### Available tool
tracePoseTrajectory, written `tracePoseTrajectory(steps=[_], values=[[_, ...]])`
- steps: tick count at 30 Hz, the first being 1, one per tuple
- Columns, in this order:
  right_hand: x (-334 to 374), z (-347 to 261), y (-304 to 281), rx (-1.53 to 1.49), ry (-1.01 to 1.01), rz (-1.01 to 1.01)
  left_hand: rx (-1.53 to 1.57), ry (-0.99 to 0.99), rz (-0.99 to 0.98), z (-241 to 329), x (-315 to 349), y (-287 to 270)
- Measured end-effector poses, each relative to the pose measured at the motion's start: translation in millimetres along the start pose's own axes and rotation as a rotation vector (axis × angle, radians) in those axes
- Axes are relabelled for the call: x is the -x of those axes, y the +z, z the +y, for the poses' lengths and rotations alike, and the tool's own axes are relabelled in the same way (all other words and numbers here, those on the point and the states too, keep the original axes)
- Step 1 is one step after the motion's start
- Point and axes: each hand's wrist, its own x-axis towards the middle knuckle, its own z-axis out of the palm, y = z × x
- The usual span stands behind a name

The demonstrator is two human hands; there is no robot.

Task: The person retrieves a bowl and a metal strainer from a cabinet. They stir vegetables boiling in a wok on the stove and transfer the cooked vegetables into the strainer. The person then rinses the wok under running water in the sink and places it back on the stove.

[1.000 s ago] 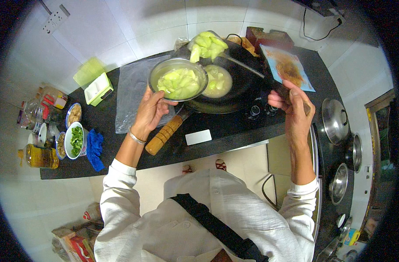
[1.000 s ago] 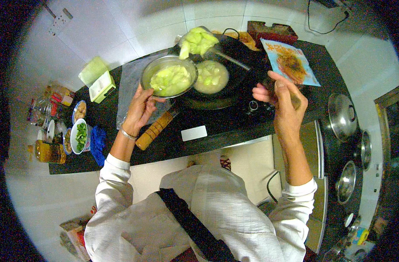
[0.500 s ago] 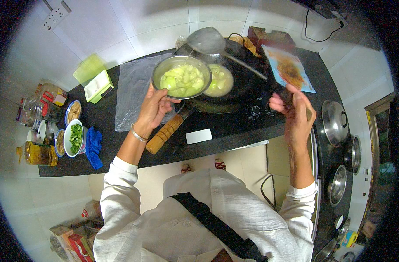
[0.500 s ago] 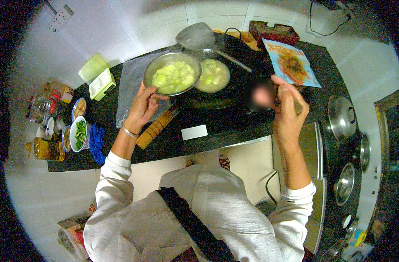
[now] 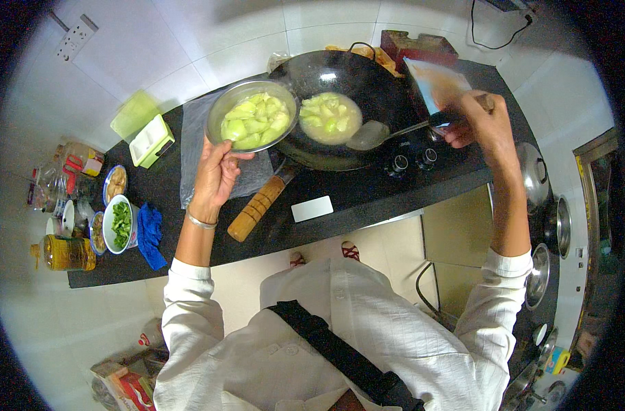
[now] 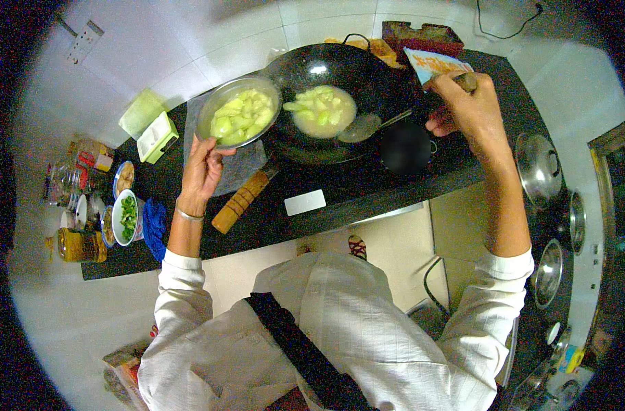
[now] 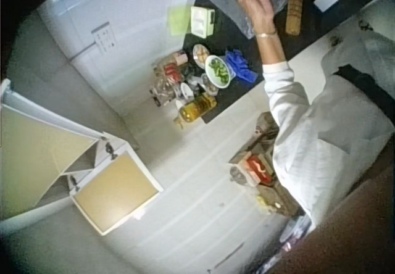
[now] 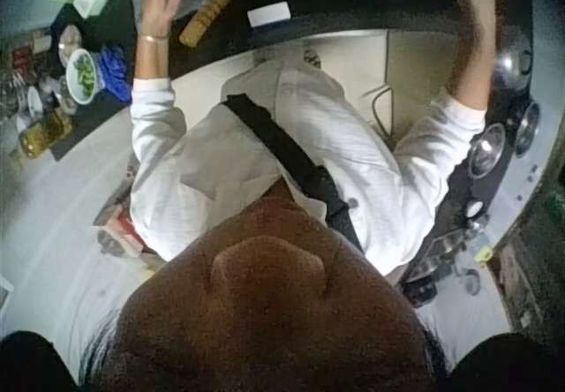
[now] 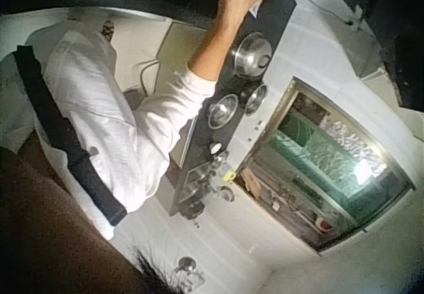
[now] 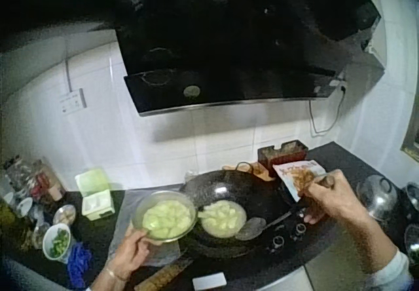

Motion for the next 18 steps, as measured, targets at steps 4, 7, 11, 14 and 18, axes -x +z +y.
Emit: tracePoseTrajectory(steps=[4,7,11,14,18], values=[[-8,38,16,-0.138,-0.036,0.050,0.028,0.005,0.029,0,3,-1],[-12,83,37,-0.241,-0.149,0.073,0.027,0.003,0.029,2,6,6],[-17,131,73,-0.312,-0.159,0.082,0.031,0.004,0.040,4,9,4],[-25,158,90,-0.373,-0.221,0.100,-0.054,0.016,0.061,3,11,0],[-26,162,110,-0.462,-0.243,0.111,-0.060,0.029,0.073,7,18,4]])
